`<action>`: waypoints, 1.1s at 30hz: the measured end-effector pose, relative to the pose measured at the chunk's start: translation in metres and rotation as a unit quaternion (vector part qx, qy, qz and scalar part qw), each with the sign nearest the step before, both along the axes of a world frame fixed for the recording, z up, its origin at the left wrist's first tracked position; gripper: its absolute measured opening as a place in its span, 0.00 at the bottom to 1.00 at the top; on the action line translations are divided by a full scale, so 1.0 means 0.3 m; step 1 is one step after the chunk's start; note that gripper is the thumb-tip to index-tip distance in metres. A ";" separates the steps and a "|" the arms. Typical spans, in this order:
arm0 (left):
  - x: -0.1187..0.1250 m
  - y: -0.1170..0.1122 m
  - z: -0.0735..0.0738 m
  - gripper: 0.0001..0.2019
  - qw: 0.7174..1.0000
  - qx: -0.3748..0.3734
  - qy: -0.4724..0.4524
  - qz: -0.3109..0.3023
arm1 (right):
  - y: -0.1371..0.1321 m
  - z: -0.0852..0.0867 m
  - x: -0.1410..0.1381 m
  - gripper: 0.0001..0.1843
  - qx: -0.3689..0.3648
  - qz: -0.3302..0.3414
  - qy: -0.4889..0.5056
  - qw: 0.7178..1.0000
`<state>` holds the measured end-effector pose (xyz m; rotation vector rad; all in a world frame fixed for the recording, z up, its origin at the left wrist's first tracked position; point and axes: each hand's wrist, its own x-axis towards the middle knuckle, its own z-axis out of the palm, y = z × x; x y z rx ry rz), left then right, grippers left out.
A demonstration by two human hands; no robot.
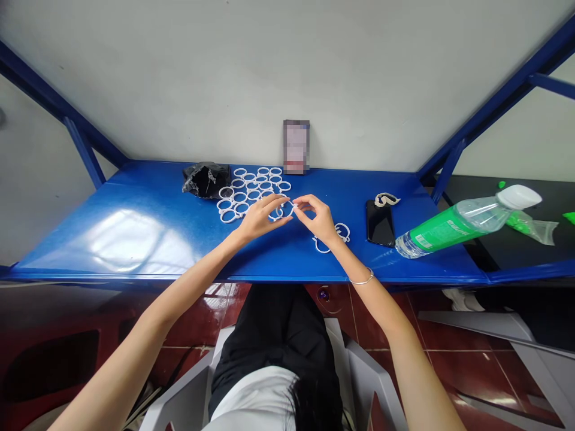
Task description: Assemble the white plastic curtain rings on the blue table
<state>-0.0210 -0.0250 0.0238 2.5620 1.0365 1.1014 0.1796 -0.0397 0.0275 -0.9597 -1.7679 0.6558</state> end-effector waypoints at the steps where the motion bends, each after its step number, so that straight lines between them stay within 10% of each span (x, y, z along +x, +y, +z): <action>1: -0.001 0.003 -0.003 0.19 1.000 0.019 0.002 -0.002 | -0.002 0.002 0.000 0.13 0.016 -0.006 -0.015 1.000; 9: -0.004 0.018 -0.019 0.20 0.990 0.140 -0.001 0.007 | -0.009 0.011 0.003 0.09 0.102 -0.027 -0.044 0.993; 33: 0.002 0.015 -0.012 0.29 0.999 0.014 0.014 0.026 | -0.001 0.006 0.010 0.10 0.130 -0.048 -0.045 0.989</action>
